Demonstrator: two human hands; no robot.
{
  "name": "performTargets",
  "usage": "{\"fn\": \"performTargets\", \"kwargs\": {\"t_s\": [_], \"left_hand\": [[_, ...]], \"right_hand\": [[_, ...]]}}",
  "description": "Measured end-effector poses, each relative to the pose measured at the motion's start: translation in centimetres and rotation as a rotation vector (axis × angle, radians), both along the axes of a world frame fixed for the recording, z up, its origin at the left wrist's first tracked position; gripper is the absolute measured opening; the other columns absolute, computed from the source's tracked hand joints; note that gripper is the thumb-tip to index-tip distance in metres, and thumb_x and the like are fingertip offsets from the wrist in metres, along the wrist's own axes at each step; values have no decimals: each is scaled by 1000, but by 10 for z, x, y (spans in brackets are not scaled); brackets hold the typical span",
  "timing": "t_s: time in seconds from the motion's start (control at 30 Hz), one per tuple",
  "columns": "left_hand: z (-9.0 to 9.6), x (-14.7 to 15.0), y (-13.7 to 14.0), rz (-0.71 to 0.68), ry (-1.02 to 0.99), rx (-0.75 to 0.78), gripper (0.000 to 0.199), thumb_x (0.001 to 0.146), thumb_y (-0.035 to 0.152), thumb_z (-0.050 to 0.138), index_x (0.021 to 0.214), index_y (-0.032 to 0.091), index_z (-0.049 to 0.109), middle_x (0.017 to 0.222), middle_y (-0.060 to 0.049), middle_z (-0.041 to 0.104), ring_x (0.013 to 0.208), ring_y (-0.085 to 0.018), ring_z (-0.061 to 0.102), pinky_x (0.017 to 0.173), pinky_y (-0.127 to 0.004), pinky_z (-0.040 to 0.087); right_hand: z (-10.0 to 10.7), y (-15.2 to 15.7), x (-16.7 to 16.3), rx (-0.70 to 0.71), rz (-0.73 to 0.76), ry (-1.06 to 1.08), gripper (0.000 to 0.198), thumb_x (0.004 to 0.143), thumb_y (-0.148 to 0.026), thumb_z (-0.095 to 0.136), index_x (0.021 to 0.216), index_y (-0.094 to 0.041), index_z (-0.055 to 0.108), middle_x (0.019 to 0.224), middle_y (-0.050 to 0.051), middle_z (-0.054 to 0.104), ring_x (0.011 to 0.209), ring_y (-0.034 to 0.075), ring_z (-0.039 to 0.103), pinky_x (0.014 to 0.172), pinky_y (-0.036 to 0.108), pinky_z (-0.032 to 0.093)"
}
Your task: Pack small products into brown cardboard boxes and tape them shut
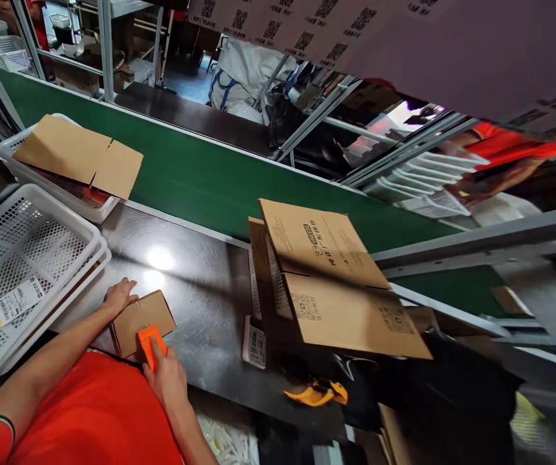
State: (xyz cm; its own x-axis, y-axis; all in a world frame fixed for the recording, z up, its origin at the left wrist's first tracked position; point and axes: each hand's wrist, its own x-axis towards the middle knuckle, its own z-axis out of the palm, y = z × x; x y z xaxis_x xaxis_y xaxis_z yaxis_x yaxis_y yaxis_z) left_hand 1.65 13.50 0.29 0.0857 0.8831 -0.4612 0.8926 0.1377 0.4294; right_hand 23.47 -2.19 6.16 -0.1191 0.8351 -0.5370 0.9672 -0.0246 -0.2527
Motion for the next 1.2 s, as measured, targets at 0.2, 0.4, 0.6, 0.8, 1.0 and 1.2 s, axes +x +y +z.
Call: {"fn": "performTargets", "kwargs": {"t_s": [0.2,0.4,0.6,0.8,1.0,1.2], "left_hand": [[-5,1,-3,-148,-77,4,30,104,28,51,116,17,75,123,-11,76,115,-25,71,102,-41,53],[6,-5,-57,-274,-117,30,66,89,30,61,153,17,56,162,-19,53,153,-34,45,129,-49,27],[8,21,-105,-358,129,41,146,52,62,90,170,7,22,177,-27,1,165,-47,2,130,-66,0],[-2,42,-120,-232,197,66,137,58,48,87,170,7,20,178,-27,8,162,-48,14,127,-68,15],[3,18,-107,-242,76,138,132,58,60,85,167,10,31,174,-27,26,148,-51,34,117,-64,30],[20,10,-90,-213,-15,56,138,57,64,82,171,15,21,173,-26,27,146,-49,38,116,-62,34]], "right_hand": [[-2,0,0,12,17,-34,63,97,-37,63,159,-33,51,126,14,68,105,30,75,90,38,59],[-4,-5,3,39,26,-2,62,97,-33,63,158,-31,53,122,12,69,106,29,74,93,36,59],[-2,-4,2,26,20,-2,62,95,-33,65,156,-30,55,125,14,69,108,31,73,95,38,59],[10,-1,10,-27,48,10,65,96,-33,62,159,-29,51,126,14,67,110,33,73,95,40,59],[34,-20,43,-13,51,97,66,94,-34,62,159,-31,52,126,15,67,107,34,73,95,41,58],[32,-20,48,-50,32,143,66,95,-33,60,160,-25,50,128,17,65,113,32,71,103,42,56]]}}
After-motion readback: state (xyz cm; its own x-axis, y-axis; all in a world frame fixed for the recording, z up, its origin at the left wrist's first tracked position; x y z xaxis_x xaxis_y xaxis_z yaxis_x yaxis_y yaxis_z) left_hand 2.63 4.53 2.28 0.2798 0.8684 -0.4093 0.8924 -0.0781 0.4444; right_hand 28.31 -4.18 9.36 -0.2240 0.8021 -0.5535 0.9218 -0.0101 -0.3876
